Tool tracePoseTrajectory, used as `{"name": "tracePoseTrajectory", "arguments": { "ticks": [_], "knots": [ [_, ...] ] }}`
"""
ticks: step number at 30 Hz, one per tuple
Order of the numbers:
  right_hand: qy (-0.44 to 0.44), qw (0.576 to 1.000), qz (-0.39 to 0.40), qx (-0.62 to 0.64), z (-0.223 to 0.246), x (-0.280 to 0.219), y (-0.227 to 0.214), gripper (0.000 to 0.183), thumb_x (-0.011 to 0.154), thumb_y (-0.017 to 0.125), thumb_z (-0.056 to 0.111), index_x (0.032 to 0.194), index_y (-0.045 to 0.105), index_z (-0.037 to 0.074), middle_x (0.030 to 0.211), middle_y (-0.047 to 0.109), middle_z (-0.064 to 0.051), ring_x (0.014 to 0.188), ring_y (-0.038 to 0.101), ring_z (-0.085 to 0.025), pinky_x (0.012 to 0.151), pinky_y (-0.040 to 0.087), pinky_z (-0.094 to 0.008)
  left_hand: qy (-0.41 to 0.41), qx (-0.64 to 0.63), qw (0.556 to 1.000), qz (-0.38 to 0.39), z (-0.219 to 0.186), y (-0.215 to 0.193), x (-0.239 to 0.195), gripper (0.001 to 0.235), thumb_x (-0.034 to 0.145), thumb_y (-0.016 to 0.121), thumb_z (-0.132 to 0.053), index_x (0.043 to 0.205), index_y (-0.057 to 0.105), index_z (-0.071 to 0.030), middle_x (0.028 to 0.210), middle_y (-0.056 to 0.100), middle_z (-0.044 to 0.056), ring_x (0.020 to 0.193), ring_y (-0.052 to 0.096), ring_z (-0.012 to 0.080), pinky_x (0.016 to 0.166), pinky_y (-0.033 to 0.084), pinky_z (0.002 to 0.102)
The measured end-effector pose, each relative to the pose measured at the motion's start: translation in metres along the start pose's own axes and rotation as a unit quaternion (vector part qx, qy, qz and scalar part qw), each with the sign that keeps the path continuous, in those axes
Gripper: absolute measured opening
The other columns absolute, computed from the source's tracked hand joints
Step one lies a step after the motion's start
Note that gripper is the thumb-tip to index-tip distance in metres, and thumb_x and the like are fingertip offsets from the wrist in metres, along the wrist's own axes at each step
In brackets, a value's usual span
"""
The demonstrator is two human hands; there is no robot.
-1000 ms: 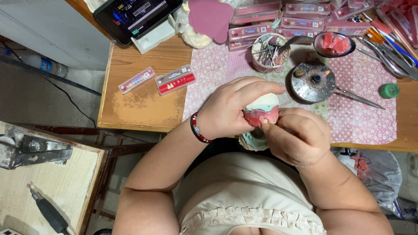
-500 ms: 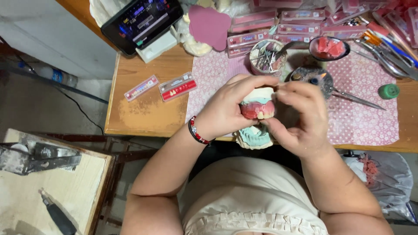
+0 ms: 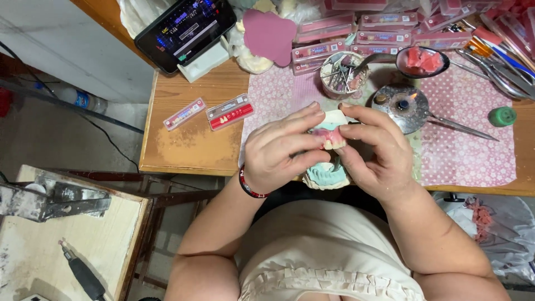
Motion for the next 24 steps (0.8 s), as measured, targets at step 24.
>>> {"name": "tracePoseTrajectory", "arguments": {
  "ticks": [24],
  "knots": [
    [-0.066,0.997,-0.03,-0.005,0.009,-0.008,0.001,0.016,0.095,0.077,0.002,0.107,0.071,-0.007,0.119,0.067,-0.034,0.11,0.072,-0.05,0.086,0.062,-0.051,0.05,0.082,0.995,-0.017,-0.017,0.006,-0.012,0.01,0.09,0.085,-0.015,0.099,0.082,-0.018,0.117,0.08,0.01,0.111,0.077,0.0335,0.085,0.064,0.033]
  ]
}}
Point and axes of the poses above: each hand's wrist, its own x-axis towards the middle knuckle, its own y-axis out of the palm, z = x × y, the point moved 6 cm from there along x, towards the middle knuckle
